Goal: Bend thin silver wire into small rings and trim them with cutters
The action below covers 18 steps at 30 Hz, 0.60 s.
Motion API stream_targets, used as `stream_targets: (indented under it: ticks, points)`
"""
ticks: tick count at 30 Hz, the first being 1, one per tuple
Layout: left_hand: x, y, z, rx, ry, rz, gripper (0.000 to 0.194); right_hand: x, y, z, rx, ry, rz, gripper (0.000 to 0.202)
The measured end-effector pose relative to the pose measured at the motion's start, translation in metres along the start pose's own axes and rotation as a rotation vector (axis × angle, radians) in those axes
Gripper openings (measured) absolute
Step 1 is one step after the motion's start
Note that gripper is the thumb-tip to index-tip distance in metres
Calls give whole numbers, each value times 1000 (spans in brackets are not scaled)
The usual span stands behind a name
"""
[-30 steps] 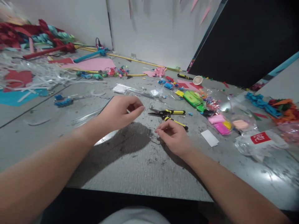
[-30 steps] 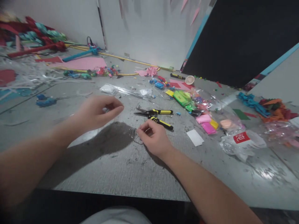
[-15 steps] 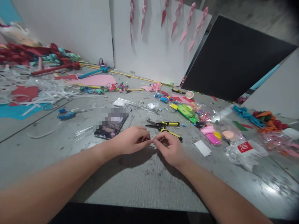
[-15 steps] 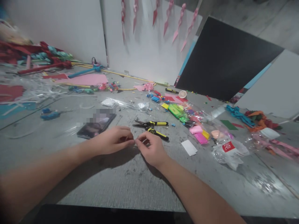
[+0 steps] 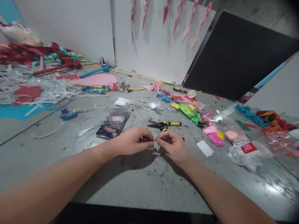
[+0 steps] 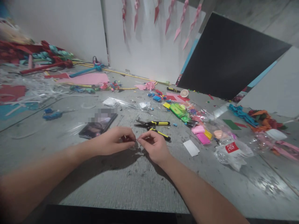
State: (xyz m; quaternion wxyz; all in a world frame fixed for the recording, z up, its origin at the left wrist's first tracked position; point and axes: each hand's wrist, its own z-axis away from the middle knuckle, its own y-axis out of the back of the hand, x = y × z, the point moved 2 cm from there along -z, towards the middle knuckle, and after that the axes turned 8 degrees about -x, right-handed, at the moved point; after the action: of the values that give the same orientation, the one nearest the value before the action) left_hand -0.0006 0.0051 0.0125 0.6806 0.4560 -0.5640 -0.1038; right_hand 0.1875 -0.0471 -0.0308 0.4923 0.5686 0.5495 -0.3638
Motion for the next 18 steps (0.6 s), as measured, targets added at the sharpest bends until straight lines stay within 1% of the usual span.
stream_targets:
  ticks: [2,4,6,8,9,10,12,13,15,16,18]
  points:
    - [-1,-1,0,-14,80,77,22,0,1,0,6,-24,-5,17]
    - [-3,0,-1,-13,129,75,25,0,1,1,22,-40,4,18]
    - [-6,6,-2,30,146,-45,29,0,1,1,40,-53,23,18]
    - [-12,15,-1,131,184,-270,33,2,1,2,50,-63,47,17]
    - [-17,21,0,196,233,-395,35,3,0,2,50,-66,57,16]
    - [-23,27,2,278,327,-512,38,4,-1,1,48,-68,65,16]
    - [-37,40,7,397,608,-694,50,6,-2,1,39,-75,72,15]
    - [-44,44,10,406,725,-732,61,6,-3,0,32,-77,69,14]
    - [-56,49,12,329,886,-733,76,8,-4,0,19,-79,60,14]
    - [-60,50,13,280,936,-717,80,8,-5,0,15,-79,53,14]
    - [-64,51,12,213,981,-704,80,9,-6,0,9,-75,41,13]
